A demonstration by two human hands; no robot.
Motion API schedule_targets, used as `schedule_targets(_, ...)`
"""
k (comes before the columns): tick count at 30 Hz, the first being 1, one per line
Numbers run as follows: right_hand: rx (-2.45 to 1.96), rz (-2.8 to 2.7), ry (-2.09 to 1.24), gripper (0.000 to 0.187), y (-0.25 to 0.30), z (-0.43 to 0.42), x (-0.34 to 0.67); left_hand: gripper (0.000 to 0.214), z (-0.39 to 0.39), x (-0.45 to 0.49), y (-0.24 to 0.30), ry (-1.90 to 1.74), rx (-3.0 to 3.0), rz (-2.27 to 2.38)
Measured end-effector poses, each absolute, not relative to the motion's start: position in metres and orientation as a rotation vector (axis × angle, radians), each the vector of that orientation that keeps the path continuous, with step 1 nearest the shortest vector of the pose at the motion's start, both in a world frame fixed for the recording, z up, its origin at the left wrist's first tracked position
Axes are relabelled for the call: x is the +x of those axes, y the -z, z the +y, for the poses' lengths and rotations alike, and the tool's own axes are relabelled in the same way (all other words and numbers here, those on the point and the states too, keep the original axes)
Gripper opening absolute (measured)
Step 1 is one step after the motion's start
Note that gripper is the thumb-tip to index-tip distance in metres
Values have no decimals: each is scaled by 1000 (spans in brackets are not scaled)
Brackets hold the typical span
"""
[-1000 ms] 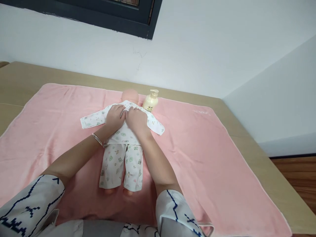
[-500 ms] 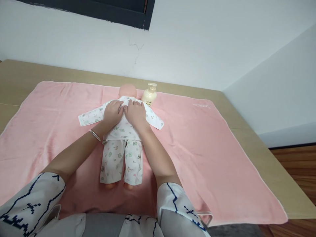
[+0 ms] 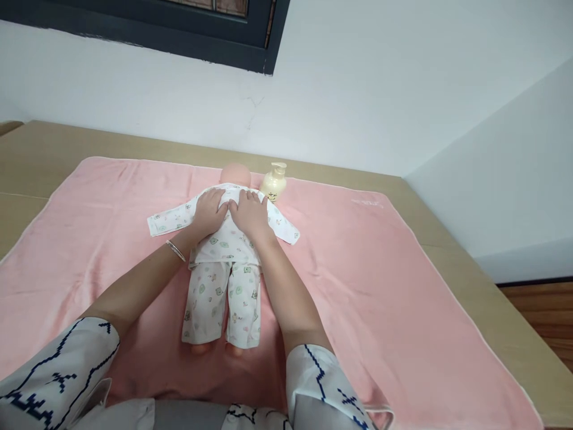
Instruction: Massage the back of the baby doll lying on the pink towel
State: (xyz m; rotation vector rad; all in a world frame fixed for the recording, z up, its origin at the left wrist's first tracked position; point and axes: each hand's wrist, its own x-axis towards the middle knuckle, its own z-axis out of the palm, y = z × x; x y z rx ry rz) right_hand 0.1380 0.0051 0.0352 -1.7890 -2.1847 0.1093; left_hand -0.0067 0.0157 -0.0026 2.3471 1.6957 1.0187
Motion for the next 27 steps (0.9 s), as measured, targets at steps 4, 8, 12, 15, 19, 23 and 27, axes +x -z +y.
schedule_targets(4,-1821,-2162,-135,50,-30,7,134,41,15,-7,1,-1011,2366,1674)
schedule_targets(8,-1860,-2145,-70,47,-36,-4,125,38,14,-7,-2,-1025,2442,1639)
schedule_targets(12,-1966,-2089,152,36,-48,-26,113,35,8,-6,-2,-1089,2562,1648)
schedule_targets(15,-2007,-2116,205,30,-55,-34,111,36,3,-4,1,-1171,2578,1683)
schedule_targets(19,-1997,-2158,119,30,-59,-30,116,32,2,-1,5,-1241,2515,1755)
schedule_targets(23,-2005,-2116,124,31,-56,-27,115,31,3,0,1,-1210,2478,1771)
schedule_targets(27,-1987,-2073,181,32,-50,-26,113,33,4,-1,-3,-1131,2437,1778)
